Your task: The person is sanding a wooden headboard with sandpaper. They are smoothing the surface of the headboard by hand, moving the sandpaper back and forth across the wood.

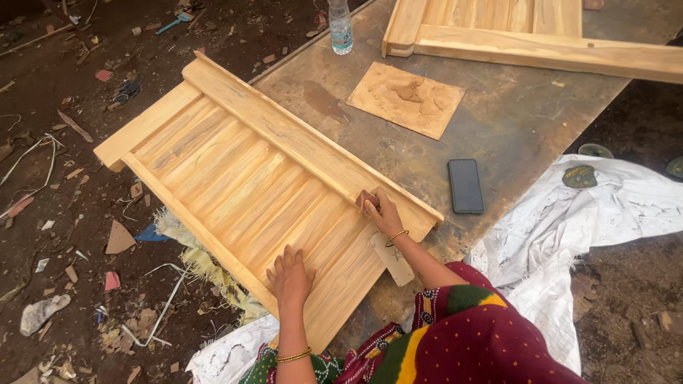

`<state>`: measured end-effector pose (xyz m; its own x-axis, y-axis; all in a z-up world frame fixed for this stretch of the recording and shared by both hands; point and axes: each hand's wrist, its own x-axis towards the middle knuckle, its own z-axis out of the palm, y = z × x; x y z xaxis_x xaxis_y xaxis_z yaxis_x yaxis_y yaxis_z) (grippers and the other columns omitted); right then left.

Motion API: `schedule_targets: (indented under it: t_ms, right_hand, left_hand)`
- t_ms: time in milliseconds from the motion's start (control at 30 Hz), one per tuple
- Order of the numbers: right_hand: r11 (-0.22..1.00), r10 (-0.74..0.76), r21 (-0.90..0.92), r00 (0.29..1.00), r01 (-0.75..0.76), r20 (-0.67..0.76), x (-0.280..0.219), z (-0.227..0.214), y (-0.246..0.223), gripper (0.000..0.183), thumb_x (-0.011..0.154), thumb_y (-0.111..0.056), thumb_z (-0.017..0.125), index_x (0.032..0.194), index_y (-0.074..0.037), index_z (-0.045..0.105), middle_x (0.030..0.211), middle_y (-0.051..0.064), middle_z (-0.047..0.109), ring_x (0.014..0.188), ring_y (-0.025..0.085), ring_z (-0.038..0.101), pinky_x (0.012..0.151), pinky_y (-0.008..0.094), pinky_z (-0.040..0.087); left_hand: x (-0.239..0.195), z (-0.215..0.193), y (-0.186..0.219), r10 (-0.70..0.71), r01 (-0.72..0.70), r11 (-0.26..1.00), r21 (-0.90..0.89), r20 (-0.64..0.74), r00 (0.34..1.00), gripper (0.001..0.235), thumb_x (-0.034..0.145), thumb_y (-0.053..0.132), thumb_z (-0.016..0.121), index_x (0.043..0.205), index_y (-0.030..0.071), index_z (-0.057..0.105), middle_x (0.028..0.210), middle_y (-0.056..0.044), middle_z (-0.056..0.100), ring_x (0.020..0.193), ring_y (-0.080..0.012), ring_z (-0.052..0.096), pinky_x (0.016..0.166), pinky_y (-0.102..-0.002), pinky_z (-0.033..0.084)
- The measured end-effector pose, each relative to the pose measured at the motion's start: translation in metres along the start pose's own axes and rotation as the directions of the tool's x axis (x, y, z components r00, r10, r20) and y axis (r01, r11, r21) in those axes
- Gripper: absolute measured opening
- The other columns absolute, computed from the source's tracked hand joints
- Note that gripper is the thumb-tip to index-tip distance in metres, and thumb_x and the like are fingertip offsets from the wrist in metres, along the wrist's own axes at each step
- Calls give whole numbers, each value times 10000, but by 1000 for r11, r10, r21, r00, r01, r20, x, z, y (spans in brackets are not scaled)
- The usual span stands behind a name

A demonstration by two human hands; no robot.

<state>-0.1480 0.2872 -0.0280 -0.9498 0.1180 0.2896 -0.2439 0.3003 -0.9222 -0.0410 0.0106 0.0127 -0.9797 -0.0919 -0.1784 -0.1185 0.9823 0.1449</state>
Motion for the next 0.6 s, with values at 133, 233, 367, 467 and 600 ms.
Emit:
schedule_targets:
  t_ms: [133, 233, 367, 467, 600]
  right_hand:
    - [995, 79, -68, 997, -78, 13, 0, -8, -5, 284, 1016, -250, 607, 1222, -92, 491, 747, 189, 669, 635, 297, 640, 611, 369, 477]
    - [997, 52, -64, 999, -51, 14, 2, -7, -10, 312, 1007, -255, 603, 1257, -103, 494, 857, 188, 722, 740, 312, 723, 646, 369, 516]
    - [998, -35, -58, 999, 35, 13, -1, -8, -12, 291, 1012, -228, 613, 1264, -104, 535, 938, 197, 736, 836, 339, 732, 711, 377, 542]
    - [994, -38, -105, 999, 40, 23, -2, -6, -16, 280, 1013, -206, 622, 1262, -99, 551, 946, 199, 733, 849, 354, 716, 715, 387, 540]
    - [998, -23, -56, 999, 25, 47, -1, -10, -24, 257, 1015, -186, 604, 1251, -99, 550, 936, 167, 745, 848, 305, 753, 710, 369, 551]
  left_hand:
    - [2, 2, 1, 4, -4, 1000, -6, 14, 1000, 720, 883, 411, 746, 1509, 225, 444, 1684, -54, 192, 1522, -361, 231, 1203, -662, 175]
    - [0, -2, 0, 4, -4, 1000, 0, 37, 999, 743, 883, 408, 748, 1522, 229, 416, 1695, -56, 165, 1533, -365, 207, 1200, -669, 168]
    - [-2, -3, 3, 5, -5, 1000, -1, 72, 997, 767, 886, 408, 748, 1539, 230, 388, 1706, -55, 129, 1547, -370, 176, 1200, -679, 161]
    - [-1, -6, 3, -7, 9, 1000, -12, 97, 995, 785, 891, 404, 747, 1553, 229, 363, 1711, -44, 97, 1554, -363, 146, 1209, -672, 148]
    - [-3, -9, 6, -12, 13, 1000, -6, 132, 991, 811, 898, 397, 743, 1574, 221, 330, 1718, -45, 58, 1563, -356, 119, 1218, -657, 147]
